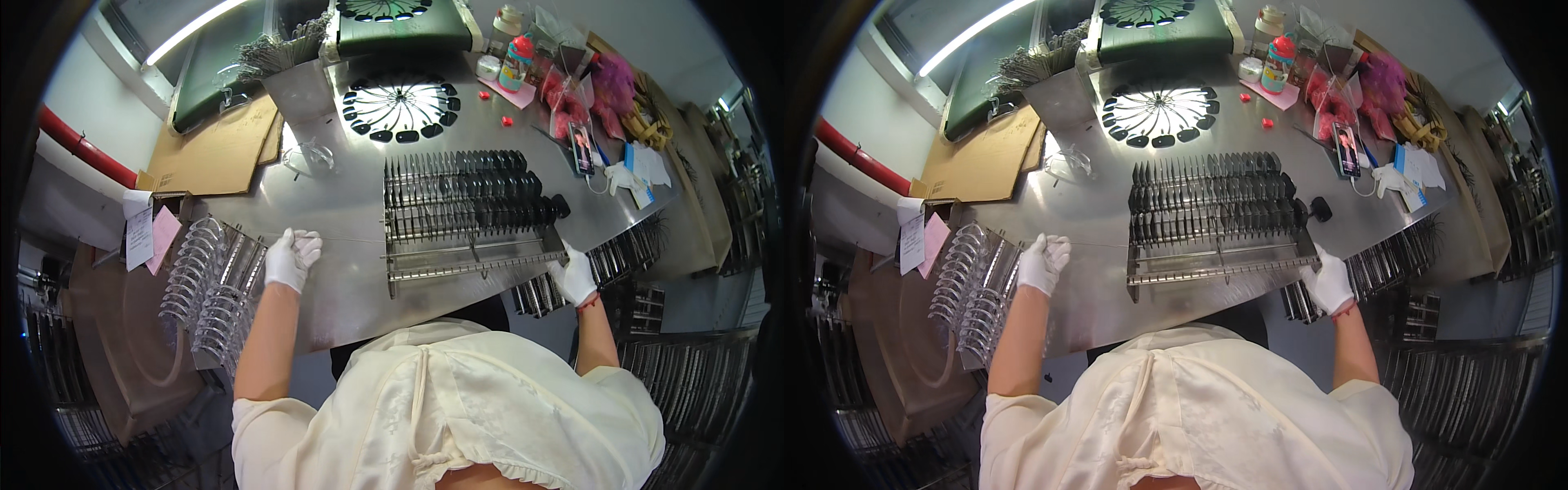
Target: The person assembles light fixture components by inserting black plastic parts into metal racks and handling clear plastic rings. They repeatedly pick up parts, align them, and place them into the racks on a stainless steel workbench.
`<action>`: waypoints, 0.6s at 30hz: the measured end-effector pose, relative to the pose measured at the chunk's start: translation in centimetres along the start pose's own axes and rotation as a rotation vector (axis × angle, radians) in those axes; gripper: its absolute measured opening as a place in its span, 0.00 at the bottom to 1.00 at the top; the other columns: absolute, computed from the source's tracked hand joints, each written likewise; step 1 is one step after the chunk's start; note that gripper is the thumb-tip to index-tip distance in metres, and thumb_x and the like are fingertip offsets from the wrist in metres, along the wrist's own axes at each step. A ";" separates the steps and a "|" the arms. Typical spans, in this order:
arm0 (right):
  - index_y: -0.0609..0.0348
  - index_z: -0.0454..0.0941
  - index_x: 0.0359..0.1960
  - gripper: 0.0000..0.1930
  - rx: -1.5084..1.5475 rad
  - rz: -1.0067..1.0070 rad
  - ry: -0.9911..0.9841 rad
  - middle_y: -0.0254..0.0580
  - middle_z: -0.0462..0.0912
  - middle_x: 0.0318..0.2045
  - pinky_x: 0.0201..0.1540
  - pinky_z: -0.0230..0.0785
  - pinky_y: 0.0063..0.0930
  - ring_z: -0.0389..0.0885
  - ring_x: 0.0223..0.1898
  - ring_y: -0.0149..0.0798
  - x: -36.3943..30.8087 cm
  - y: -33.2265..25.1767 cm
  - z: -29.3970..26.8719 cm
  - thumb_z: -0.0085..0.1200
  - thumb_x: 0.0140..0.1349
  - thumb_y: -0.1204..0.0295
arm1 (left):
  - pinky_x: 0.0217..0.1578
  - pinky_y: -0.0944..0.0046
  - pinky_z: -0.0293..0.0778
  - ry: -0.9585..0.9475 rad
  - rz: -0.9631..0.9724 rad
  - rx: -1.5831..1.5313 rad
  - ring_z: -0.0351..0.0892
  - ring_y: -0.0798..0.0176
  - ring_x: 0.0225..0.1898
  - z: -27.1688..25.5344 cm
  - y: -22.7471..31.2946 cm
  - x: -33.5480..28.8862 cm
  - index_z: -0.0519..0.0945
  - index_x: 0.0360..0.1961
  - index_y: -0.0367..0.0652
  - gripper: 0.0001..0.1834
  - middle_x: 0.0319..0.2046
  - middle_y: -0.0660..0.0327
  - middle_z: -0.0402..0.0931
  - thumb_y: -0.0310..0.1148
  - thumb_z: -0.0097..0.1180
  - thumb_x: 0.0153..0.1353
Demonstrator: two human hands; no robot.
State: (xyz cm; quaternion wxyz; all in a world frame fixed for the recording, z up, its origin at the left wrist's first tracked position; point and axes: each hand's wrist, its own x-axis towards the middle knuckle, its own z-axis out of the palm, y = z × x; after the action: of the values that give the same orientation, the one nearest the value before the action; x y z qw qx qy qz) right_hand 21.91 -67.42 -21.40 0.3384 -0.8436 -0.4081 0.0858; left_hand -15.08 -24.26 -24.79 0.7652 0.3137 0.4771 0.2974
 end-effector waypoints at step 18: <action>0.65 0.80 0.58 0.19 -0.011 0.144 -0.094 0.54 0.89 0.43 0.50 0.75 0.33 0.88 0.44 0.45 1.4 -4.4 -1.6 0.60 0.65 0.74 | 0.36 0.62 0.86 -0.196 0.167 0.055 0.88 0.54 0.42 6.4 -2.3 -5.4 0.74 0.57 0.30 0.21 0.49 0.43 0.82 0.39 0.43 0.80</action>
State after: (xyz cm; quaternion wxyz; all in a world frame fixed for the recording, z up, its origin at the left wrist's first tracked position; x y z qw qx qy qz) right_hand 20.74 -65.26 -17.21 0.3073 -0.8676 -0.3621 0.1474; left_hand -10.82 -31.02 -21.43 0.7716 0.4010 0.3804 0.3149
